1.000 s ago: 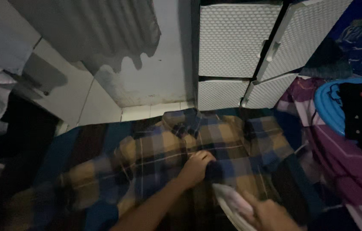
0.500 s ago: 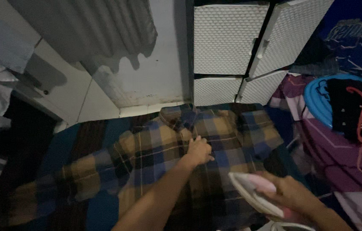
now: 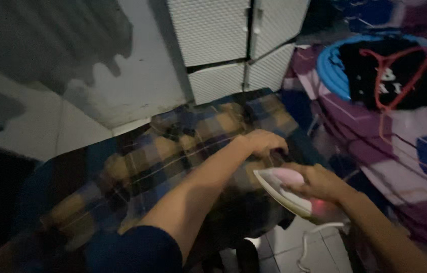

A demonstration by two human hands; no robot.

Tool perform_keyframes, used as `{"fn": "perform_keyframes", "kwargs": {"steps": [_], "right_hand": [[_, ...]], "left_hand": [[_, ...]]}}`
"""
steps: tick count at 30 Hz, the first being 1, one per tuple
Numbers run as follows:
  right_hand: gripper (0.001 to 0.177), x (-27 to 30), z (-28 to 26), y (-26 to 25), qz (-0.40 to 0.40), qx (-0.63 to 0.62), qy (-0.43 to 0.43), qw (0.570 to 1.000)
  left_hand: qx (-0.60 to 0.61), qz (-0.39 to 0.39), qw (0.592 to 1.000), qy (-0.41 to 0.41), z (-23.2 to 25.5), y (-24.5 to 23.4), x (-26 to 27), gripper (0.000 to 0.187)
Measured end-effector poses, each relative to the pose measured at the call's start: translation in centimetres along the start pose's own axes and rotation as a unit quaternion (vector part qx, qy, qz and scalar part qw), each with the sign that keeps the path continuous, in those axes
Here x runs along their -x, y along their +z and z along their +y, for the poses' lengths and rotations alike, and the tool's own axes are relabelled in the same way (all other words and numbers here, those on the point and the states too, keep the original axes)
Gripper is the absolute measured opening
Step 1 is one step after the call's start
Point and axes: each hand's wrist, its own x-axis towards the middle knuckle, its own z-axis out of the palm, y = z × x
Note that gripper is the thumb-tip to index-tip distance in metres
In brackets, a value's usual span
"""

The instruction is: The person irons a plaid shirt on a small ironing board. They repeatedly lift, reposition, and smooth the shirt, then use a handheld iron to press the fabric. The shirt is handled one at a time, with frequent adjustments to different sections.

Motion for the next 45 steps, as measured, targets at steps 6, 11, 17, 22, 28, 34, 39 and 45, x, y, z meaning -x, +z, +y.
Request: {"fn": "perform_keyframes", "kwargs": {"steps": [6, 11, 17, 22, 28, 34, 39, 45], "right_hand": [[0.075, 0.2, 1.0, 0.1, 0.007, -0.022, 0.033, 0.999], [0.066, 0.0, 1.9, 0.8, 0.069, 0.02, -0.001, 0.997], [0.065, -0.8, 2.8, 3.2, 0.118, -0.002, 0.022, 0.993], [0.061, 0.0, 3.8, 2.4, 0.12, -0.04, 0.02, 0.992], [0.062, 0.2, 2.1, 0.5, 0.056, -0.081, 0.122, 0.988], [0.06, -3.3, 3.8, 2.3, 0.176, -0.036, 0.075, 0.981], [0.069, -3.2, 1.4, 0.9, -0.035, -0.058, 0.028, 0.997], [0.061, -7.1, -2.2, 2.8, 0.126, 0.053, -0.068, 0.988]], "left_hand": [[-0.168, -0.145, 0.975, 0.005, 0.4, -0.2, -3.7, 0.027], [-0.237, -0.138, 0.96, -0.062, -1.0, 1.2, -6.0, 0.037], [-0.177, 0.005, 0.972, -0.152, -4.8, 5.4, -6.1, 0.022], [-0.048, 0.092, 0.99, -0.099, -5.5, 6.0, -5.6, 0.023], [0.146, 0.236, 0.955, -0.106, -6.7, 2.9, 0.9, 0.035], [0.218, 0.12, 0.901, -0.356, -8.0, 3.8, 10.1, 0.016], [0.098, -0.01, 0.937, -0.334, -6.5, 3.4, 13.7, 0.034], [-0.07, -0.008, 0.941, -0.332, -2.3, 2.0, 16.6, 0.027]]}}
